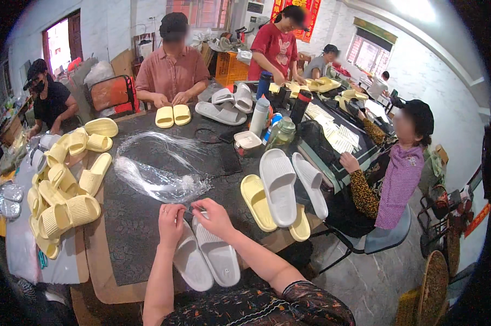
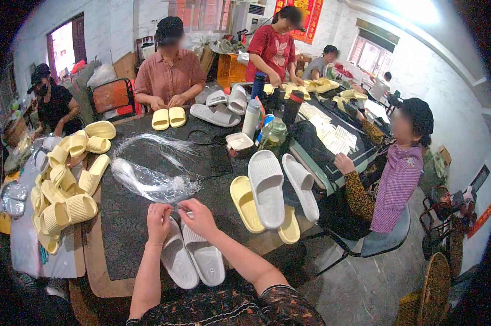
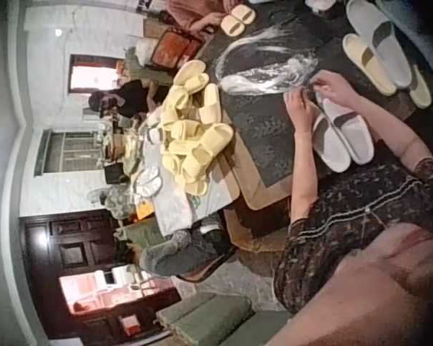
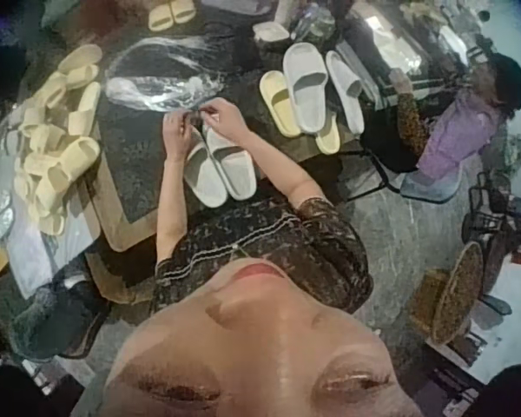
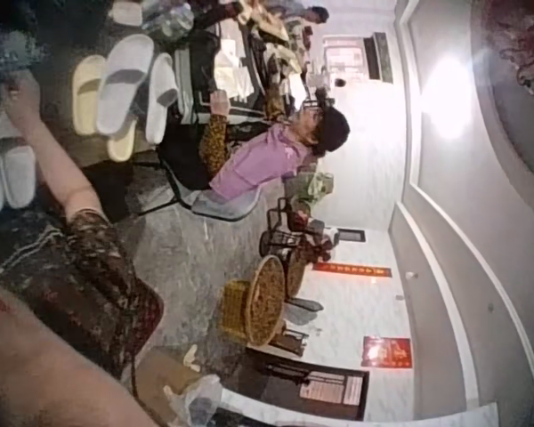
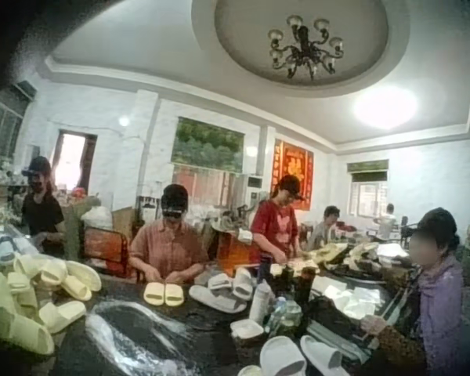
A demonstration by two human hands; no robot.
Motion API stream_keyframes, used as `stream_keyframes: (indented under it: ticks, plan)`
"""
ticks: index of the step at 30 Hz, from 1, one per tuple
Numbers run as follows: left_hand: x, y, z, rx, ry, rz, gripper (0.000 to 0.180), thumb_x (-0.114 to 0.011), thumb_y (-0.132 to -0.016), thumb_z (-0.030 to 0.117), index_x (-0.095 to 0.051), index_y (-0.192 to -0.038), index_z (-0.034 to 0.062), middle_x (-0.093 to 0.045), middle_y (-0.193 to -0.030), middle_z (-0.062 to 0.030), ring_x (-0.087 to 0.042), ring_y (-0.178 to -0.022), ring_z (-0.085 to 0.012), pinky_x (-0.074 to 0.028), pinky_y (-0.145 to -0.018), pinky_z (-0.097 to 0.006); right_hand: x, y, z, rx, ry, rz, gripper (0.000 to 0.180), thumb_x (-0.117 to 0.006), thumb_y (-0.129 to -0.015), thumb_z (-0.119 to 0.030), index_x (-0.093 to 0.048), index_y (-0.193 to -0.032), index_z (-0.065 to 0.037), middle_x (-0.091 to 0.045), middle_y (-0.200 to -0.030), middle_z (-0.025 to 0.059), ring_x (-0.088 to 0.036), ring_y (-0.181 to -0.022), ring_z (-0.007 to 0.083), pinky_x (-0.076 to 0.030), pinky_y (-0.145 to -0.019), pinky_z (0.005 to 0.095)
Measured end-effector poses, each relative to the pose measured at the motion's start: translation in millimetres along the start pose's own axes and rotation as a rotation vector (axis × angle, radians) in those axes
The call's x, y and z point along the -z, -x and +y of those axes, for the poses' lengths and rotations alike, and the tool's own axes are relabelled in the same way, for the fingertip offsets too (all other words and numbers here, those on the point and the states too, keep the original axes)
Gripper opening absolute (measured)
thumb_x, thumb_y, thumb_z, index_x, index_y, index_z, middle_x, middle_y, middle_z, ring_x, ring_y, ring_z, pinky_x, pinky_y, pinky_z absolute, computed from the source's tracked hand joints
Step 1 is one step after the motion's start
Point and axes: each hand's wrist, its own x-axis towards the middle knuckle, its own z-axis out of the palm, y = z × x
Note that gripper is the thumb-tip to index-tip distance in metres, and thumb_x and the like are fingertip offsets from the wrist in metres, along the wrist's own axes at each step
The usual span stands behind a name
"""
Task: The person pairs slippers and fastens them together by threading plastic ties through each pair by hand.
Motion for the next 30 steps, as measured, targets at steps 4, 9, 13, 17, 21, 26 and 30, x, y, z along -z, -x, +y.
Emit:
stream_keyframes:
  ticks: [4, 9, 13, 17, 21, 26, 30]
  plan:
    - [0, -1, -4, -0.021, -0.006, 0.065, 0.005, -0.060, -0.081, 0.004, -0.060, -0.086, 0.0042, -0.059, -0.081, -0.0090, -0.053, -0.077, -0.0281, -0.043, -0.075, -0.038, -35, -5, 27, -0.214, -0.222, -0.082, 0.019, -0.062, -0.086, -0.017, -0.064, -0.097, -0.002, -0.067, -0.090, 0.0084, -0.062, -0.079, 0.0137, -0.049, -0.070, 0.0289]
    - [1, 2, -6, 0.196, 0.109, 0.100, 0.008, -0.060, -0.082, 0.003, -0.061, -0.090, 0.0031, -0.060, -0.080, -0.0065, -0.056, -0.074, -0.0199, -0.045, -0.070, -0.031, -26, -3, 22, -0.274, -0.257, -0.166, 0.017, -0.061, -0.088, -0.018, -0.063, -0.090, -0.001, -0.063, -0.078, 0.0028, -0.056, -0.072, 0.0063, -0.047, -0.063, 0.0251]
    - [-4, 12, -30, 0.448, 0.453, 0.033, 0.014, -0.063, -0.081, 0.002, -0.062, -0.095, 0.0019, -0.063, -0.081, -0.0033, -0.057, -0.070, -0.0093, -0.046, -0.064, -0.024, -35, -2, 36, -0.240, -0.307, -0.143, 0.015, -0.059, -0.089, -0.016, -0.058, -0.091, -0.001, -0.058, -0.078, 0.0007, -0.052, -0.069, 0.0067, -0.045, -0.060, 0.0249]
    - [-8, 15, -36, 0.567, 0.619, -0.156, 0.010, -0.065, -0.081, 0.004, -0.062, -0.090, 0.0024, -0.062, -0.077, 0.0002, -0.056, -0.068, -0.0064, -0.045, -0.060, -0.021, -38, -1, 44, -0.122, -0.263, -0.098, 0.013, -0.059, -0.090, -0.015, -0.058, -0.090, -0.001, -0.057, -0.078, -0.0004, -0.051, -0.069, 0.0046, -0.043, -0.060, 0.0221]
    - [-6, 14, -37, 0.594, 0.628, -0.150, 0.007, -0.067, -0.080, 0.005, -0.062, -0.085, 0.0029, -0.061, -0.076, 0.0014, -0.055, -0.067, -0.0050, -0.044, -0.059, -0.021, -39, 0, 40, -0.309, -0.407, -0.038, 0.011, -0.059, -0.090, -0.013, -0.059, -0.089, -0.001, -0.057, -0.078, -0.0028, -0.049, -0.068, 0.0034, -0.042, -0.061, 0.0202]
    - [-3, 12, -32, 0.591, 0.664, -0.157, 0.007, -0.068, -0.080, 0.005, -0.062, -0.083, 0.0031, -0.062, -0.076, 0.0011, -0.055, -0.069, -0.0050, -0.045, -0.063, -0.021, -36, -1, 42, -0.272, -0.350, -0.063, 0.010, -0.060, -0.089, -0.012, -0.060, -0.089, -0.002, -0.057, -0.078, -0.0032, -0.048, -0.070, 0.0029, -0.041, -0.061, 0.0204]
    - [0, 10, -30, 0.609, 0.640, -0.207, 0.008, -0.069, -0.079, 0.006, -0.062, -0.083, 0.0026, -0.062, -0.077, 0.0010, -0.057, -0.070, -0.0053, -0.046, -0.063, -0.021, -37, -1, 41, -0.218, -0.285, -0.061, 0.011, -0.060, -0.089, -0.012, -0.060, -0.090, -0.001, -0.057, -0.076, -0.0024, -0.049, -0.070, 0.0038, -0.042, -0.062, 0.0214]
